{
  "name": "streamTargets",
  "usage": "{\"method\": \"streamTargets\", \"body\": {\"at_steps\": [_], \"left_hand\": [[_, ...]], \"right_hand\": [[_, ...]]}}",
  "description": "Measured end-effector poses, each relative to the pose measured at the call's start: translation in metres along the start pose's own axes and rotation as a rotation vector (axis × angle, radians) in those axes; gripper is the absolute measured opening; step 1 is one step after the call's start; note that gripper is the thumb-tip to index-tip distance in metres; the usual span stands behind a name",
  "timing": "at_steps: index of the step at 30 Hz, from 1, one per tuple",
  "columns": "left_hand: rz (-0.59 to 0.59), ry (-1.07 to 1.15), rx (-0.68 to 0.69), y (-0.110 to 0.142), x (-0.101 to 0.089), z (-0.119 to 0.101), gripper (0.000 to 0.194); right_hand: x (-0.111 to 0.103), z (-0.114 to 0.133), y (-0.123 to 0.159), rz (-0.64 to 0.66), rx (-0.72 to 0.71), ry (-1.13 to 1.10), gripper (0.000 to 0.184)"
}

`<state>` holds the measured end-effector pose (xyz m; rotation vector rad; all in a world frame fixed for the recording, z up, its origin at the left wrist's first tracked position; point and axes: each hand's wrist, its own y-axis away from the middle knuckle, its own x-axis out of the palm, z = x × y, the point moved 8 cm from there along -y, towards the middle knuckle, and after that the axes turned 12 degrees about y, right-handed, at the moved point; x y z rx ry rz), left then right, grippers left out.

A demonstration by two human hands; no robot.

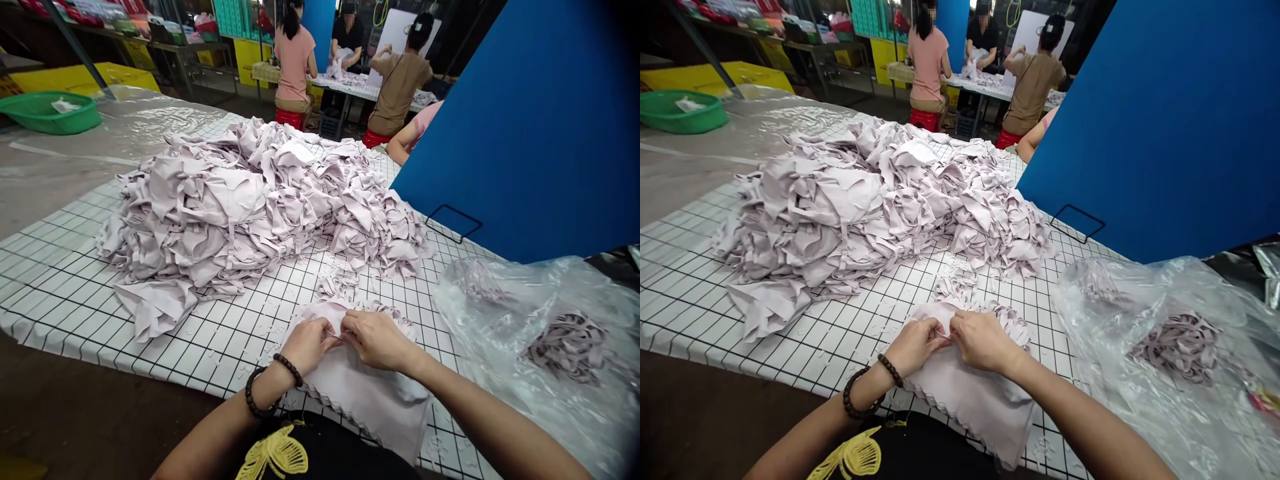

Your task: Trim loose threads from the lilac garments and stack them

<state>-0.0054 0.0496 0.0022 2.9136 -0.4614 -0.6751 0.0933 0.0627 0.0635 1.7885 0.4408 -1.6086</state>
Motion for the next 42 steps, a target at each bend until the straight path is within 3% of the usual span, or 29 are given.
{"method": "streamTargets", "body": {"at_steps": [14, 19, 25, 29, 31, 33, 35, 37, 40, 42], "left_hand": [[0.025, 0.021, 0.036, -0.002, 0.001, -0.004, 0.017], [0.045, 0.045, 0.051, -0.003, 0.002, -0.001, 0.015], [0.07, 0.09, -0.007, -0.004, 0.001, 0.003, 0.028], [0.129, 0.172, -0.006, -0.002, 0.001, -0.004, 0.034], [0.154, 0.187, -0.016, -0.002, 0.002, -0.006, 0.036], [0.158, 0.183, -0.022, -0.002, 0.002, -0.006, 0.036], [0.151, 0.181, -0.028, -0.003, 0.002, -0.005, 0.035], [0.145, 0.189, -0.044, -0.004, 0.003, -0.004, 0.035], [0.133, 0.201, -0.075, -0.003, 0.004, -0.001, 0.034], [0.125, 0.203, -0.076, -0.003, 0.004, 0.0, 0.033]], "right_hand": [[-0.004, 0.018, -0.012, 0.06, -0.138, 0.144, 0.006], [-0.006, 0.021, -0.019, 0.05, -0.157, 0.087, 0.009], [-0.001, -0.012, -0.016, 0.086, -0.116, -0.245, 0.013], [-0.001, -0.056, -0.017, -0.117, 0.121, -0.315, 0.016], [0.003, -0.076, -0.019, -0.219, 0.241, -0.461, 0.011], [0.014, -0.089, -0.022, -0.237, 0.304, -0.693, 0.01], [0.025, -0.093, -0.027, -0.156, 0.294, -0.927, 0.018], [0.033, -0.089, -0.03, 0.01, 0.218, -1.079, 0.03], [0.039, -0.078, -0.027, 0.326, 0.081, -1.136, 0.046], [0.041, -0.076, -0.023, 0.462, 0.043, -1.141, 0.055]]}}
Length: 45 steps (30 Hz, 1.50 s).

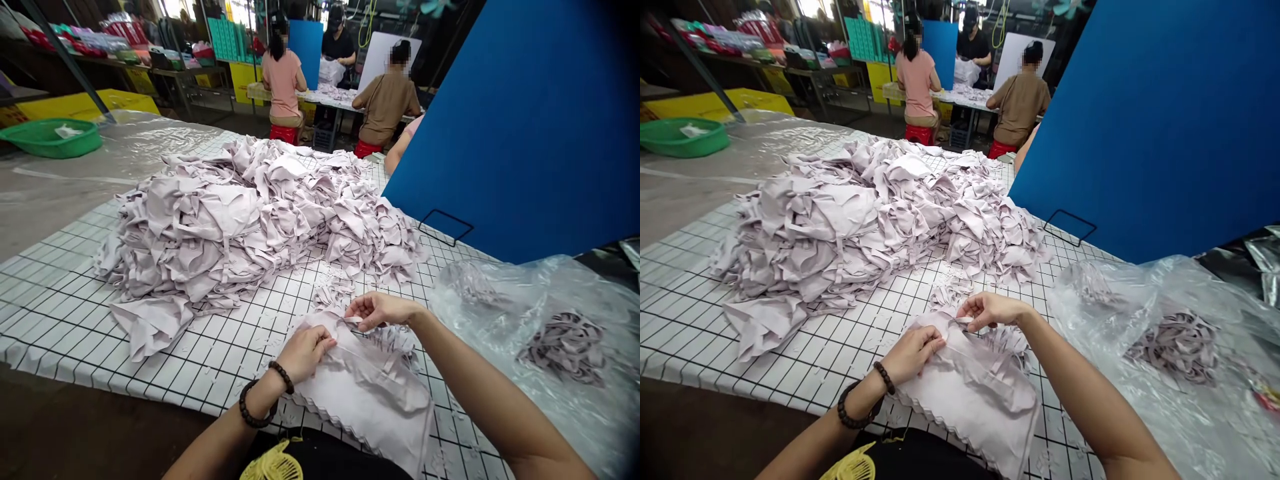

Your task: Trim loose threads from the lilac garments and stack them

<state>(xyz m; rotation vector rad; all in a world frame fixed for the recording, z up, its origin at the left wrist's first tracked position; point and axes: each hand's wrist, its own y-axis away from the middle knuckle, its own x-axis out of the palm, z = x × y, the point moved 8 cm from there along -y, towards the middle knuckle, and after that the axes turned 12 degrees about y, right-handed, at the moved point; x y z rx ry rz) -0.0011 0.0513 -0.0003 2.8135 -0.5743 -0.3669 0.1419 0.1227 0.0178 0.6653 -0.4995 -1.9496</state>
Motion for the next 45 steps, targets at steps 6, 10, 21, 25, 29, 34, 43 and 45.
{"method": "streamTargets", "body": {"at_steps": [6, 10, 21, 25, 29, 34, 43, 45], "left_hand": [[0.029, 0.031, 0.004, 0.0, 0.002, 0.003, 0.029], [0.042, 0.047, -0.006, -0.001, 0.004, 0.006, 0.029], [0.017, -0.003, 0.035, 0.001, 0.002, 0.001, 0.028], [0.019, 0.002, 0.026, 0.001, 0.001, 0.0, 0.028], [0.016, 0.007, 0.025, 0.001, 0.001, -0.002, 0.027], [0.016, 0.018, 0.023, 0.001, 0.001, -0.001, 0.026], [0.013, 0.027, 0.027, 0.002, 0.003, 0.001, 0.027], [0.007, 0.004, 0.032, 0.002, 0.002, 0.002, 0.027]], "right_hand": [[-0.02, 0.004, -0.002, -0.288, -0.026, 0.263, 0.037], [-0.033, 0.019, -0.001, -0.662, -0.088, 0.327, 0.013], [-0.005, -0.007, -0.02, -0.088, 0.019, -0.262, 0.028], [-0.003, 0.01, -0.007, 0.031, -0.16, -0.39, 0.032], [-0.001, 0.033, 0.002, 0.052, -0.303, -0.288, 0.024], [-0.009, 0.037, -0.014, -0.375, -0.269, 0.146, 0.015], [-0.03, 0.037, -0.004, -1.126, -0.225, 0.456, 0.014], [-0.034, 0.011, -0.013, -1.066, -0.07, 0.195, 0.013]]}}
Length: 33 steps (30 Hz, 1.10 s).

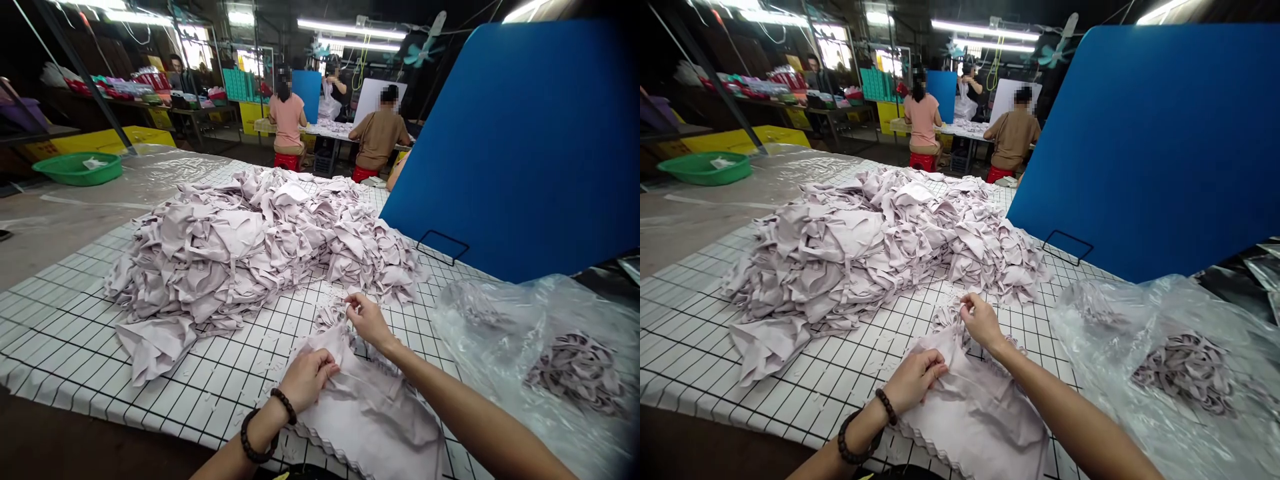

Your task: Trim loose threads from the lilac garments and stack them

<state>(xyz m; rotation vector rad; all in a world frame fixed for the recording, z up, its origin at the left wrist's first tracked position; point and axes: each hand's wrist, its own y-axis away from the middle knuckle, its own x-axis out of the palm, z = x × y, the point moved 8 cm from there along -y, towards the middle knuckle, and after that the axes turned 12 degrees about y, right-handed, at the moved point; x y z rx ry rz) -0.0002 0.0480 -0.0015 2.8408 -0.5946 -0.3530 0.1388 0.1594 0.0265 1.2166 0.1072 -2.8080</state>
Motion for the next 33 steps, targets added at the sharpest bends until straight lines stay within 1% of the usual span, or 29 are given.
{"method": "streamTargets", "body": {"at_steps": [2, 3, 4, 5, 6, 7, 8, 9, 10, 11, 12, 13, 14, 15, 17, 19, 21, 23, 25, 27, 28, 29, 30, 31, 33], "left_hand": [[-0.02, -0.049, 0.022, 0.0, -0.001, -0.001, 0.027], [-0.038, -0.075, 0.039, 0.0, -0.002, -0.002, 0.027], [-0.062, -0.095, 0.054, 0.0, -0.003, -0.003, 0.027], [-0.091, -0.108, 0.067, 0.001, -0.005, -0.004, 0.027], [-0.123, -0.115, 0.076, 0.001, -0.007, -0.004, 0.026], [-0.153, -0.117, 0.081, 0.002, -0.008, -0.005, 0.026], [-0.178, -0.116, 0.082, 0.003, -0.01, -0.005, 0.027], [-0.193, -0.109, 0.08, 0.004, -0.01, -0.005, 0.03], [-0.196, -0.097, 0.078, 0.004, -0.01, -0.005, 0.034], [-0.189, -0.076, 0.076, 0.005, -0.009, -0.005, 0.037], [-0.178, -0.048, 0.079, 0.007, -0.009, -0.006, 0.04], [-0.17, -0.014, 0.086, 0.008, -0.009, -0.008, 0.043], [-0.163, 0.025, 0.099, 0.01, -0.01, -0.01, 0.044], [-0.163, 0.066, 0.116, 0.013, -0.013, -0.012, 0.044], [-0.177, 0.147, 0.145, 0.018, -0.023, -0.014, 0.042], [-0.203, 0.239, 0.135, 0.021, -0.038, -0.011, 0.041], [-0.254, 0.337, 0.086, 0.021, -0.059, -0.002, 0.042], [-0.342, 0.4, 0.042, 0.015, -0.083, 0.006, 0.044], [-0.467, 0.378, 0.065, 0.006, -0.108, 0.005, 0.045], [-0.604, 0.25, 0.192, -0.007, -0.127, -0.009, 0.042], [-0.665, 0.139, 0.273, -0.014, -0.133, -0.019, 0.043], [-0.696, 0.017, 0.344, -0.023, -0.134, -0.03, 0.047], [-0.693, -0.097, 0.405, -0.033, -0.13, -0.039, 0.051], [-0.663, -0.185, 0.438, -0.046, -0.124, -0.045, 0.055], [-0.503, -0.285, 0.424, -0.077, -0.106, -0.047, 0.058]], "right_hand": [[0.016, -0.026, 0.002, 0.206, 0.247, -0.135, 0.014], [0.021, -0.034, 0.005, 0.315, 0.33, -0.176, 0.015], [0.022, -0.04, 0.006, 0.415, 0.376, -0.195, 0.016], [0.02, -0.041, 0.007, 0.489, 0.391, -0.194, 0.018], [0.015, -0.041, 0.004, 0.528, 0.383, -0.174, 0.023], [0.008, -0.038, -0.001, 0.532, 0.376, -0.14, 0.03], [0.001, -0.033, -0.009, 0.495, 0.356, -0.097, 0.035], [-0.004, -0.023, -0.019, 0.426, 0.316, -0.054, 0.036], [-0.006, -0.009, -0.031, 0.336, 0.261, -0.021, 0.033], [-0.004, 0.009, -0.044, 0.246, 0.193, -0.022, 0.028], [0.005, 0.029, -0.057, 0.2, 0.128, -0.058, 0.022], [0.019, 0.048, -0.07, 0.178, 0.095, -0.126, 0.022], [0.033, 0.061, -0.084, 0.136, 0.125, -0.212, 0.025], [0.046, 0.071, -0.098, 0.099, 0.199, -0.304, 0.029], [0.067, 0.094, -0.124, 0.079, 0.22, -0.382, 0.025], [0.073, 0.109, -0.141, 0.086, 0.202, -0.457, 0.022], [0.062, 0.113, -0.144, 0.107, 0.155, -0.546, 0.021], [0.039, 0.101, -0.132, 0.123, 0.096, -0.626, 0.02], [0.009, 0.075, -0.112, 0.105, 0.068, -0.683, 0.018], [-0.02, 0.041, -0.092, 0.068, 0.086, -0.724, 0.015], [-0.031, 0.024, -0.083, 0.048, 0.11, -0.764, 0.013], [-0.041, 0.008, -0.075, 0.032, 0.133, -0.786, 0.012], [-0.048, -0.006, -0.069, 0.016, 0.155, -0.802, 0.011], [-0.054, -0.017, -0.064, 0.004, 0.174, -0.809, 0.011], [-0.058, -0.031, -0.058, -0.005, 0.193, -0.809, 0.009]]}}
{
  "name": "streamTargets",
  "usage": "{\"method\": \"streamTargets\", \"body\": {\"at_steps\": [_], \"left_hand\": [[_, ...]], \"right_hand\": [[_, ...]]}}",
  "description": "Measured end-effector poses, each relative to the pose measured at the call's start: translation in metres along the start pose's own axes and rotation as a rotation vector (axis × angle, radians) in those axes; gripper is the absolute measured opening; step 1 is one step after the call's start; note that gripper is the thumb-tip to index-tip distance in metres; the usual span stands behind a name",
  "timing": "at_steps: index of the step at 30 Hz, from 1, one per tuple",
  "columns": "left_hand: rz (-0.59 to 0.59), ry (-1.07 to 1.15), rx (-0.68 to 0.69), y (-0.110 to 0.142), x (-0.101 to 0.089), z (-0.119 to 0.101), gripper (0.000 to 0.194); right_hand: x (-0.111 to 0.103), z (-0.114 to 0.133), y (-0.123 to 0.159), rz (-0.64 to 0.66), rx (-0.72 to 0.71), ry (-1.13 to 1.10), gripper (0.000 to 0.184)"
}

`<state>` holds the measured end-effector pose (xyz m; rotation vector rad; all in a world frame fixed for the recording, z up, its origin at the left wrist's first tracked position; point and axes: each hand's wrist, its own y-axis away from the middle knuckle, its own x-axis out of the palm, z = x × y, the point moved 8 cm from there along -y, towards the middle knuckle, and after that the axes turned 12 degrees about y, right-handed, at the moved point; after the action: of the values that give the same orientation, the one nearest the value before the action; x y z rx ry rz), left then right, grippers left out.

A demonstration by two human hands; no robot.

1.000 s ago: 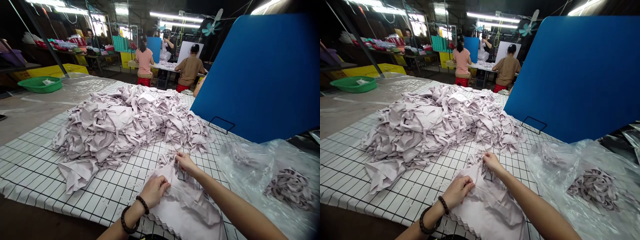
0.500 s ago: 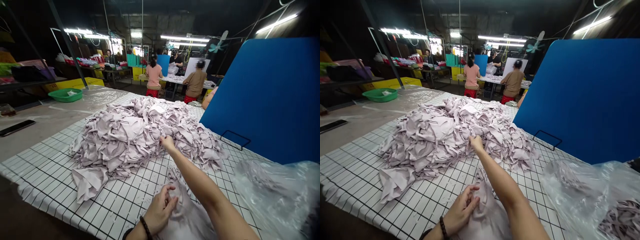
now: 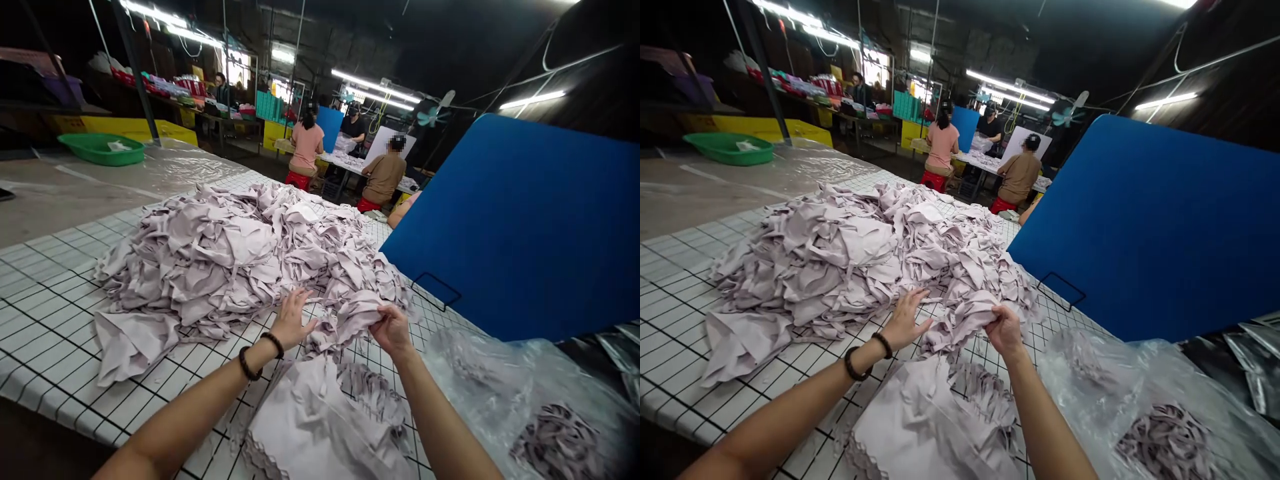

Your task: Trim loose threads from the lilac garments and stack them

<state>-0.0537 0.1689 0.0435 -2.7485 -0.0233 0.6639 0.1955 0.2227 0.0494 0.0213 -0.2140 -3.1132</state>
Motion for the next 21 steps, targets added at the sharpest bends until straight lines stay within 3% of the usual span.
{"method": "streamTargets", "body": {"at_steps": [3, 6, 8, 10, 12, 15, 21], "left_hand": [[0.249, 0.028, -0.008, -0.019, 0.041, 0.002, 0.061], [0.23, 0.077, 0.082, -0.038, 0.051, -0.012, 0.069], [0.189, 0.171, 0.102, -0.051, 0.05, -0.021, 0.057], [0.182, 0.295, 0.05, -0.061, 0.048, -0.022, 0.031], [0.168, 0.386, -0.026, -0.068, 0.043, -0.016, 0.016], [0.118, 0.474, -0.114, -0.071, 0.03, 0.001, 0.019], [0.065, 0.71, -0.281, -0.057, 0.009, 0.03, 0.036]], "right_hand": [[-0.003, -0.006, 0.001, 0.014, 0.032, -0.049, 0.005], [0.0, -0.005, 0.001, 0.033, 0.061, -0.107, 0.008], [0.0, 0.0, -0.001, 0.042, 0.051, -0.115, 0.012], [-0.003, 0.007, -0.003, 0.04, 0.01, -0.113, 0.013], [-0.012, 0.015, -0.004, -0.001, -0.056, -0.104, 0.012], [-0.029, 0.019, -0.003, -0.077, -0.112, -0.05, 0.015], [-0.032, -0.008, 0.01, 0.021, 0.009, 0.048, 0.03]]}}
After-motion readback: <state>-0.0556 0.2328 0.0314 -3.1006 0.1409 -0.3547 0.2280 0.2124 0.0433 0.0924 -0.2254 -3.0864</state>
